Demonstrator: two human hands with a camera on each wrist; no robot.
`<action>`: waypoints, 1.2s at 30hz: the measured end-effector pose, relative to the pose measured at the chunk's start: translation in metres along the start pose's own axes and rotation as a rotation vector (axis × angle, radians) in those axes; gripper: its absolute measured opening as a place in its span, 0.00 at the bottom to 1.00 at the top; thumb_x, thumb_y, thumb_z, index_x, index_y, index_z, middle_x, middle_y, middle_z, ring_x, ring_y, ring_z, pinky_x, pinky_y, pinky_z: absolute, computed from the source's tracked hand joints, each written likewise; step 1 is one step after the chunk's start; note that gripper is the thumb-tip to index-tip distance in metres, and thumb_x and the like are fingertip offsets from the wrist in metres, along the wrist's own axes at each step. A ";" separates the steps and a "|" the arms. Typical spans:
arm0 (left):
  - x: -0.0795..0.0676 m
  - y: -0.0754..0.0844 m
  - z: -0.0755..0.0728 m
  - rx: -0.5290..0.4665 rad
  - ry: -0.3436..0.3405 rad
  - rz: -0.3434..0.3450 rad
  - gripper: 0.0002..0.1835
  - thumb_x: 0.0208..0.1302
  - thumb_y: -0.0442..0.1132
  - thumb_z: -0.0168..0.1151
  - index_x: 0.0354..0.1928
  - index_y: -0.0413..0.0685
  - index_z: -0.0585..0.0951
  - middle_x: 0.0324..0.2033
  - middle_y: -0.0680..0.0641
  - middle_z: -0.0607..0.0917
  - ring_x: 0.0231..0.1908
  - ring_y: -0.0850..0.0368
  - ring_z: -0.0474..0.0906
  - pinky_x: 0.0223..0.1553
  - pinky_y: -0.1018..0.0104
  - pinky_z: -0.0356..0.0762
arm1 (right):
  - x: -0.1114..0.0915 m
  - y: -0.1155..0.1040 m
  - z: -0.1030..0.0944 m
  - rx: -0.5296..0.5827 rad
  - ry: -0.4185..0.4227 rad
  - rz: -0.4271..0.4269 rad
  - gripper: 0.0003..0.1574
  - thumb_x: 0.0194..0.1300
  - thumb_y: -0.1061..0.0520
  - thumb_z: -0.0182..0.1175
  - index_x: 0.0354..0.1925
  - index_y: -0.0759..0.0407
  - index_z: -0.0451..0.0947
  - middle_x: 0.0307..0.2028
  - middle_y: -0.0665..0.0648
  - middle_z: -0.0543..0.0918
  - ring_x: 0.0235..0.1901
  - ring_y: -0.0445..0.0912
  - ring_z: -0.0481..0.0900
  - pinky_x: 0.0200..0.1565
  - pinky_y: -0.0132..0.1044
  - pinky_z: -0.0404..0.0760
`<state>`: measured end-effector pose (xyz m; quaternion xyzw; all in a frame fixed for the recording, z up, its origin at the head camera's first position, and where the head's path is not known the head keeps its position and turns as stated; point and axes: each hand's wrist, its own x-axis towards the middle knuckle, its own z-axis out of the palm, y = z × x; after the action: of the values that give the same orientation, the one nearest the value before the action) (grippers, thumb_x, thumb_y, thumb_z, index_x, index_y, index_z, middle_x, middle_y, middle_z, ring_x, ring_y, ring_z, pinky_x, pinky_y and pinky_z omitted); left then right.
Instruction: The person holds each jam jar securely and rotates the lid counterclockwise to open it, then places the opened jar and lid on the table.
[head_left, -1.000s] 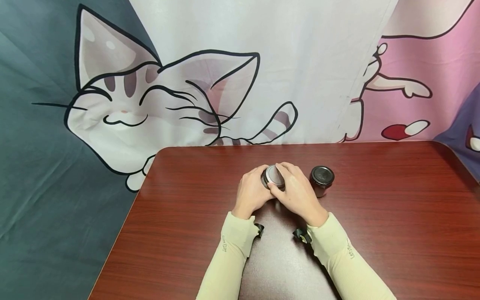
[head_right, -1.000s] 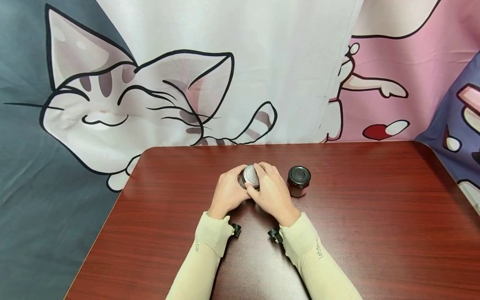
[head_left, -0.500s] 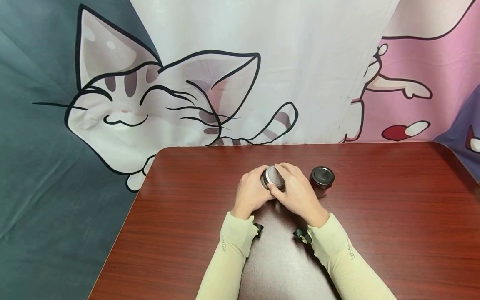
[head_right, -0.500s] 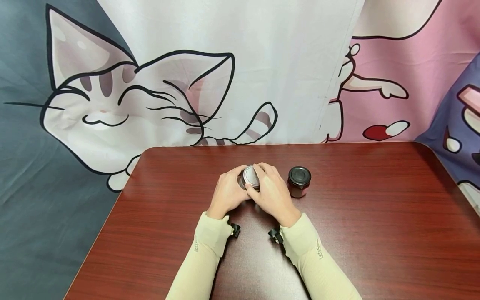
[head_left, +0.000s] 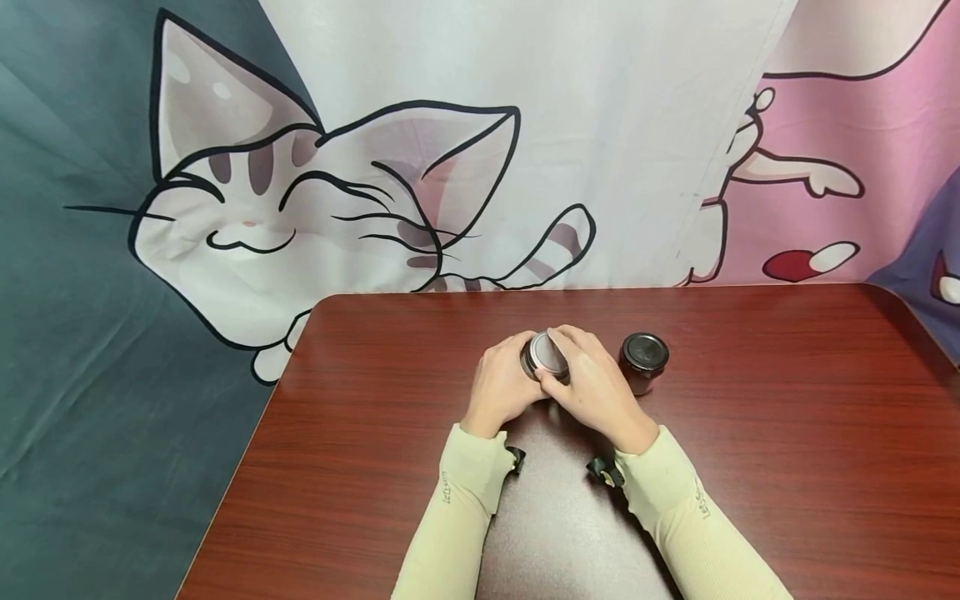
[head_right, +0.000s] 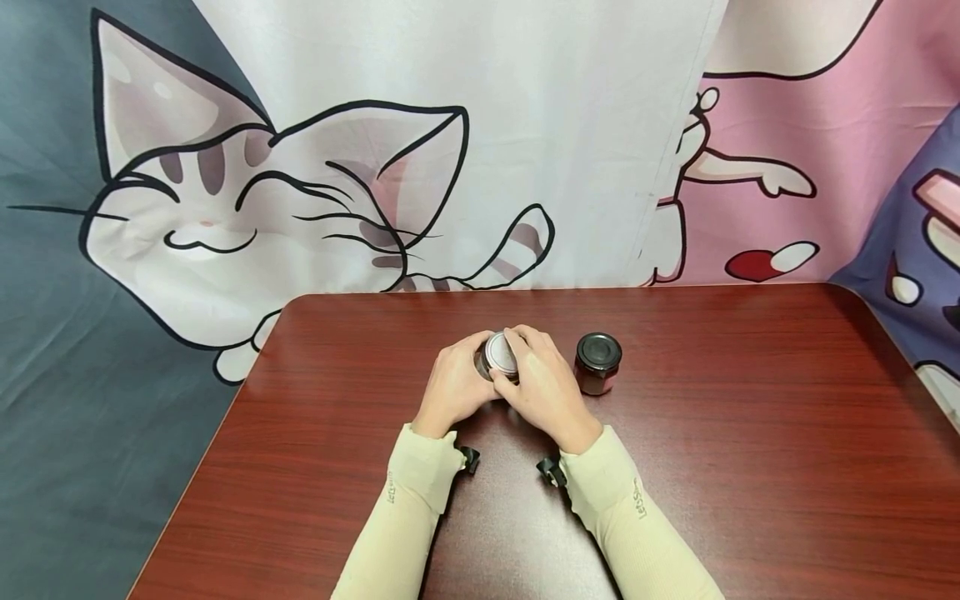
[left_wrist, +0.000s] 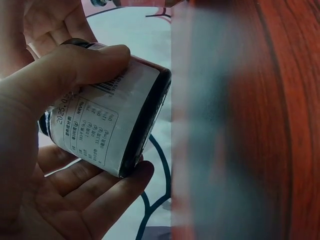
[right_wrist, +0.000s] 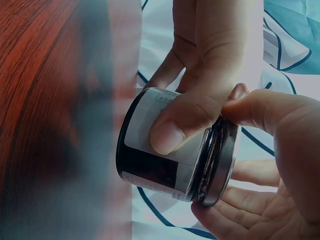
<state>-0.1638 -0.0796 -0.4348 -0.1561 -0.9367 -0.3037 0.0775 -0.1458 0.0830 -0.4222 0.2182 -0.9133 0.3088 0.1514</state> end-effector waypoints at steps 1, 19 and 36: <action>0.000 0.000 0.000 0.001 0.001 0.002 0.33 0.45 0.49 0.78 0.56 0.52 0.81 0.47 0.51 0.86 0.46 0.53 0.83 0.48 0.58 0.79 | 0.000 0.000 0.000 0.000 -0.002 0.000 0.35 0.57 0.55 0.69 0.60 0.70 0.76 0.56 0.67 0.78 0.52 0.61 0.76 0.55 0.53 0.75; 0.000 0.000 0.002 0.008 0.012 -0.012 0.35 0.46 0.50 0.77 0.58 0.50 0.80 0.48 0.50 0.86 0.46 0.52 0.84 0.48 0.56 0.80 | 0.000 0.001 0.001 0.010 0.001 -0.015 0.36 0.56 0.55 0.67 0.60 0.71 0.75 0.57 0.66 0.77 0.55 0.61 0.75 0.57 0.54 0.74; 0.000 -0.002 0.002 -0.003 0.023 0.018 0.36 0.45 0.50 0.77 0.59 0.49 0.79 0.49 0.49 0.86 0.47 0.51 0.84 0.48 0.55 0.80 | 0.002 0.000 0.001 0.022 -0.001 -0.024 0.35 0.55 0.57 0.64 0.60 0.72 0.75 0.57 0.66 0.77 0.55 0.62 0.75 0.57 0.55 0.74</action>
<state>-0.1646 -0.0801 -0.4376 -0.1614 -0.9337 -0.3063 0.0907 -0.1475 0.0820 -0.4224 0.2311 -0.9072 0.3167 0.1523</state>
